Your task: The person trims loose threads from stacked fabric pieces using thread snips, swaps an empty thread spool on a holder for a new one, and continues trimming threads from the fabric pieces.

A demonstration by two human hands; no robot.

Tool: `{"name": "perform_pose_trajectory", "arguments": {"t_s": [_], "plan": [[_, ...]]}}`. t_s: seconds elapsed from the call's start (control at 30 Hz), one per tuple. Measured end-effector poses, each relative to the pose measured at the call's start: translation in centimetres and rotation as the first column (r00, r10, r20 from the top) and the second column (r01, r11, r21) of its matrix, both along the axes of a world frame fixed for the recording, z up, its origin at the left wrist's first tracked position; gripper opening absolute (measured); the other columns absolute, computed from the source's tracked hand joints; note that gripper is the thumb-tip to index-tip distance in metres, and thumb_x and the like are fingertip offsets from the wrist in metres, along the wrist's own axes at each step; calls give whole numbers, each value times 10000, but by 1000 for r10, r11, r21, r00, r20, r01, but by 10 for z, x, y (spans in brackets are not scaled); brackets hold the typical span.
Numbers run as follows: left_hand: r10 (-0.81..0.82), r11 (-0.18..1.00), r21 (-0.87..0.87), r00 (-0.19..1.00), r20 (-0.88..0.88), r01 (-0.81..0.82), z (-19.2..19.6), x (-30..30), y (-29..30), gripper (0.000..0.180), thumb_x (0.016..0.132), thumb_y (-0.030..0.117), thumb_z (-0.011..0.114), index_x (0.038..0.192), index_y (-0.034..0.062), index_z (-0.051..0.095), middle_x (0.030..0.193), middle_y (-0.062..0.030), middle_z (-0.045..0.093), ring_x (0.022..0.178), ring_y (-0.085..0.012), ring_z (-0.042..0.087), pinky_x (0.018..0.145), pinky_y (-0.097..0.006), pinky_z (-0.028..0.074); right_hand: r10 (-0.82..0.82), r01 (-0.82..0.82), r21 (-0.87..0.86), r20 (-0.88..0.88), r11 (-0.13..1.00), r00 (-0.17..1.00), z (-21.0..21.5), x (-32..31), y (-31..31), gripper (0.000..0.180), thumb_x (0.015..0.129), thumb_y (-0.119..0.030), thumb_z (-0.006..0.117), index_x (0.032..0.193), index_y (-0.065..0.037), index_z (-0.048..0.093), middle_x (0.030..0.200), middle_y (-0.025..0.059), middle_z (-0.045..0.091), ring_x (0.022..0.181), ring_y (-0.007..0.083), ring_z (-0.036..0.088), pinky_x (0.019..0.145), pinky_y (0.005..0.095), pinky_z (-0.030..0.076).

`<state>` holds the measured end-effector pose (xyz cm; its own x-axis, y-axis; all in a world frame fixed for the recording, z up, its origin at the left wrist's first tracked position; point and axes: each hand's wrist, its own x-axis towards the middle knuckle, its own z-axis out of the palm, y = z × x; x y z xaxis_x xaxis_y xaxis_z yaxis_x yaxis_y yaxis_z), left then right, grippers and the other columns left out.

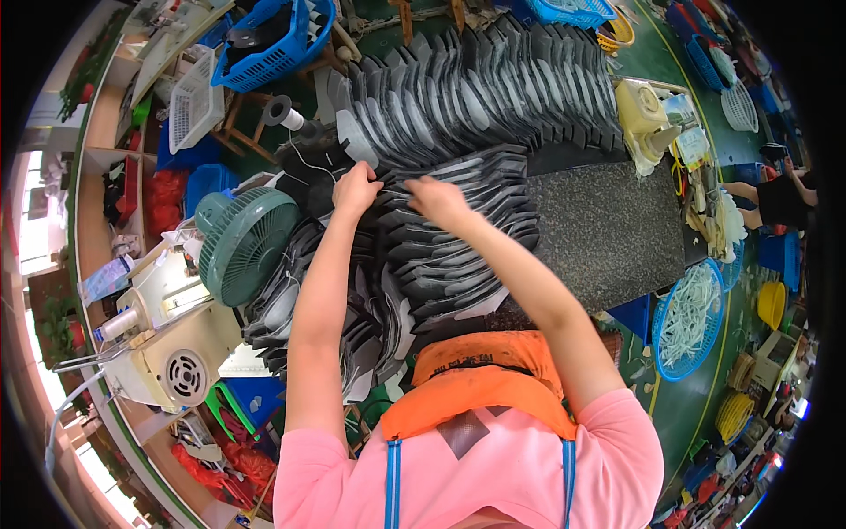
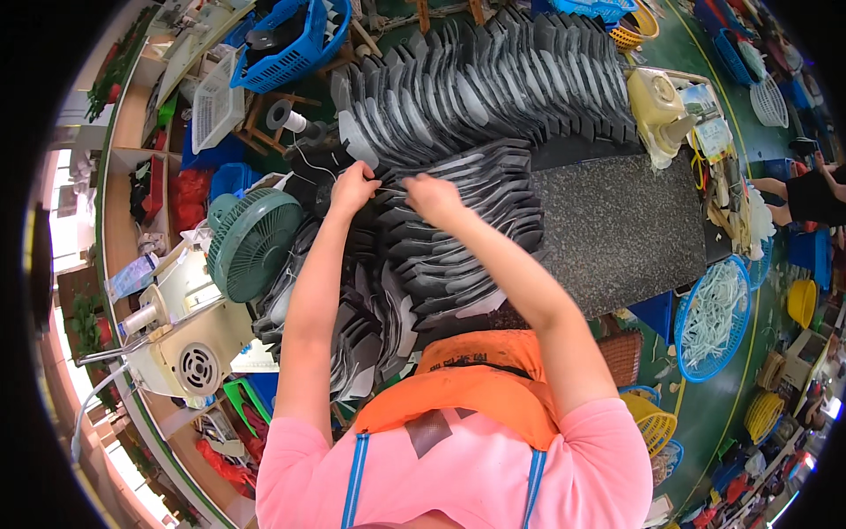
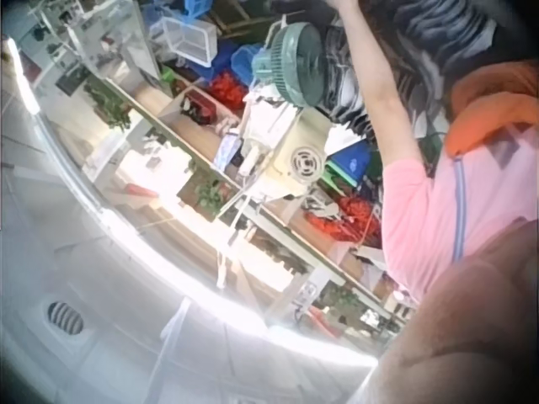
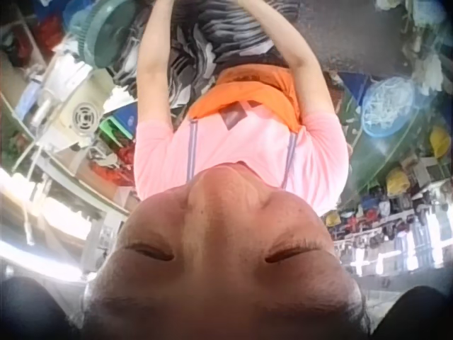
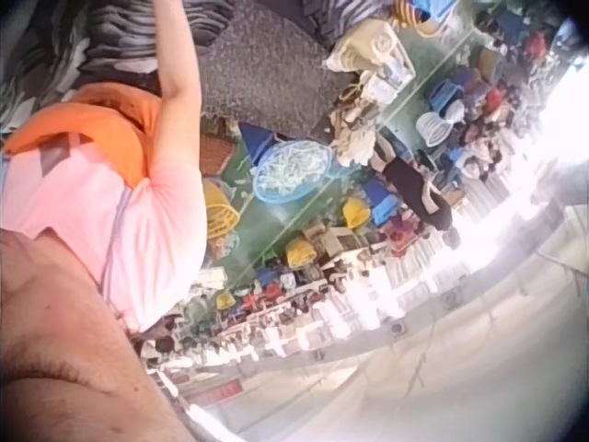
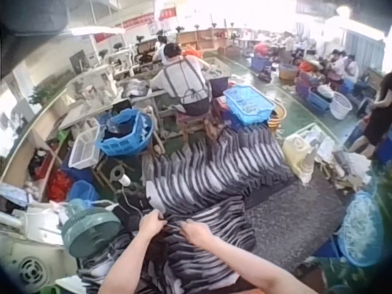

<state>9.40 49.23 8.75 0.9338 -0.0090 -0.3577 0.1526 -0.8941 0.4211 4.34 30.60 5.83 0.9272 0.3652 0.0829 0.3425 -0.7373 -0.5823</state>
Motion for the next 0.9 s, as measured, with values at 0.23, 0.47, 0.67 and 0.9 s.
{"name": "perform_pose_trajectory", "arguments": {"t_s": [0.23,0.47,0.67,0.9], "plan": [[62,993,-110,967,246,-36,3,-39,-5,63,768,134,569,811,95,545,769,-150,629,774,-373,601,662,-471,457,-74,63,439,9,896,997,-22,1,6,247,770,-210,629,965,-59,617,854,137,646,811,304,622,682,404,488],[6,450,-799,896,-444,-399,11,-164,-67,160,774,-68,500,851,69,471,719,-52,578,552,-98,513,446,-224,403,355,-23,450,-671,893,651,57,-80,-63,260,760,-261,667,831,-10,661,711,92,658,634,122,609,587,274,456],[-178,63,-706,688,-703,-705,68,-201,-101,158,839,39,575,947,69,463,691,-52,579,547,-139,550,506,-263,452,396,-115,426,-665,898,633,110,-94,-114,192,747,-196,645,753,-4,659,677,79,653,628,132,601,604,274,462],[60,719,-688,995,-77,-97,-28,-34,-27,173,759,107,652,919,47,673,669,-29,631,593,-94,556,559,-257,434,-295,332,65,-324,941,899,29,-5,-113,161,743,-208,627,738,-47,635,716,111,645,683,234,630,616,349,480]]}}
